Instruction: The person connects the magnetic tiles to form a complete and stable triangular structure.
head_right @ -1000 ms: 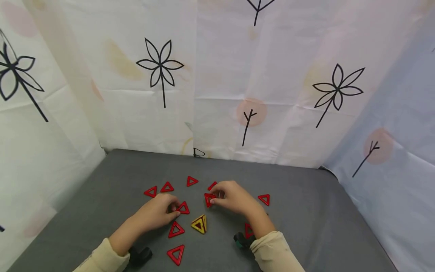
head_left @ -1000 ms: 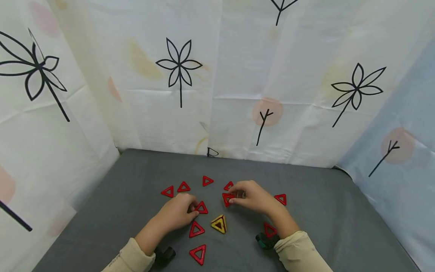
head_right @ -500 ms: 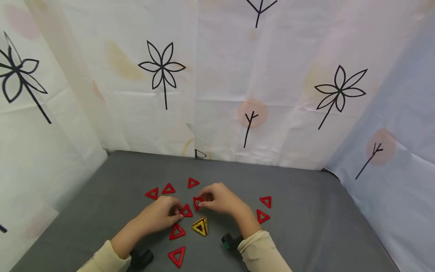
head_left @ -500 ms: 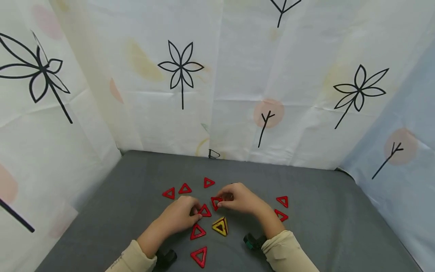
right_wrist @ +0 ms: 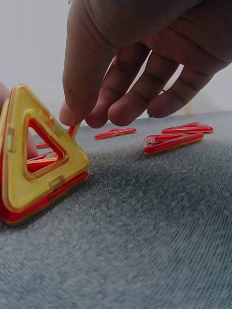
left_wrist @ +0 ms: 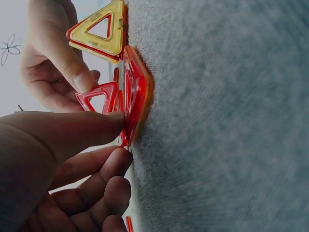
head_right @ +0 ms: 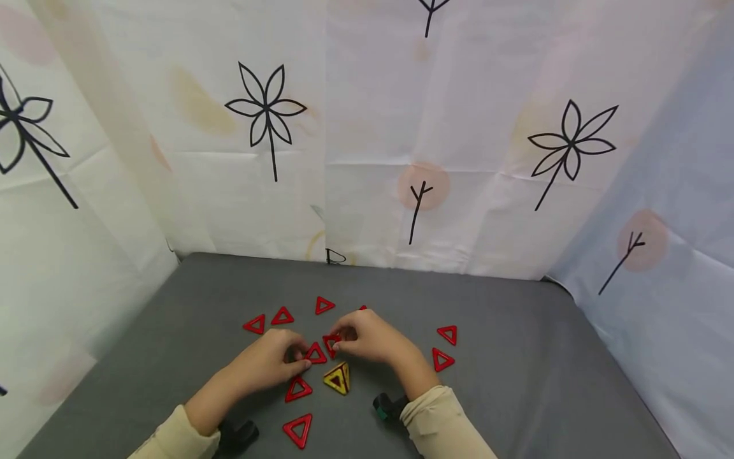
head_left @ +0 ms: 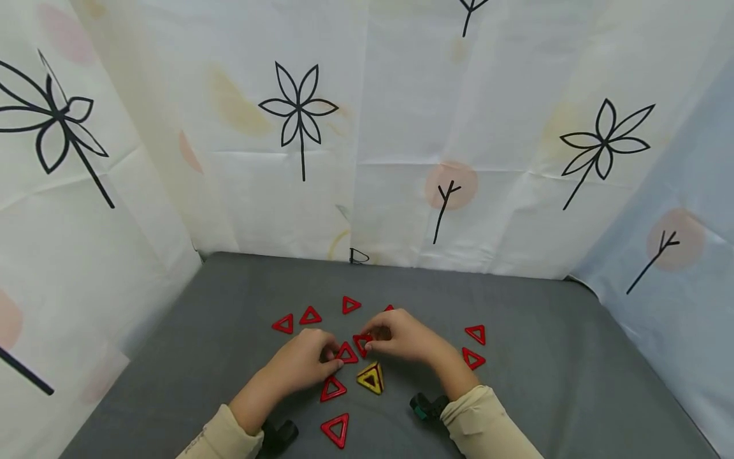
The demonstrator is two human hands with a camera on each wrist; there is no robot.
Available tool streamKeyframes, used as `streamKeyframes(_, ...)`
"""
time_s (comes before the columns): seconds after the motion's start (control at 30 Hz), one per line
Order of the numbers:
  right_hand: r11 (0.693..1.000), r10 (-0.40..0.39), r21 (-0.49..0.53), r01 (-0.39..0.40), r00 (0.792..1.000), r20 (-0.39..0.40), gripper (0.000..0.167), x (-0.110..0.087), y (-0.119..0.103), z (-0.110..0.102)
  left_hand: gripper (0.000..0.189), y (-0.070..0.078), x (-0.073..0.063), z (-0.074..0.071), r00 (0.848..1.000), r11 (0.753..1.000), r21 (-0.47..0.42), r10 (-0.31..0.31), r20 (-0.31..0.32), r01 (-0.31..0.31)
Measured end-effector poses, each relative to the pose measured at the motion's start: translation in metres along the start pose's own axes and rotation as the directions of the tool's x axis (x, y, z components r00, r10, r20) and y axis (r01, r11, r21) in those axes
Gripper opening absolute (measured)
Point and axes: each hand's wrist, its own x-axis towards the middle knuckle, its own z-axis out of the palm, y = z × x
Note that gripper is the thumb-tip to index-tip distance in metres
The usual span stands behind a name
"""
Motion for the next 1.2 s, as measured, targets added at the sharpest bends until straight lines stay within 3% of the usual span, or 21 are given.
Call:
streamKeyframes(0.4, 1.000, -0.020, 0.004, 0.020, 1.000, 0.004, 0.019, 0.0005, -0.0026, 0.0036, 0.010, 0.0006, 0.0000, -0.0007, 0.996, 0.996, -0.053, 0.075, 0.037, -0.073)
streamKeyframes(0.77, 1.000, -0.015, 0.005, 0.015, 1.000, -0.015, 0.019, -0.0004, -0.0053, 0.0032, 0.005, -0.0005, 0.0005, -0.0004, 0.993, 0.992, -0.071, 0.107, 0.059, -0.103)
streamKeyframes(1.0, 0.999, -0.032, 0.019, 0.032, 0.999, -0.012, 0.019, 0.0003, -0.0071, 0.0034, 0.007, -0.0042, 0.0021, -0.0011, 0.994, 0.994, -0.024, 0.102, -0.024, -0.103)
streamKeyframes(1.2, 0.997, -0.081, 0.015, 0.081, 0.997, -0.015, 0.019, 0.0023, -0.0060, 0.0058, 0.023, -0.0042, 0.0012, -0.0004, 0.992, 0.995, -0.011, 0.101, -0.081, -0.102)
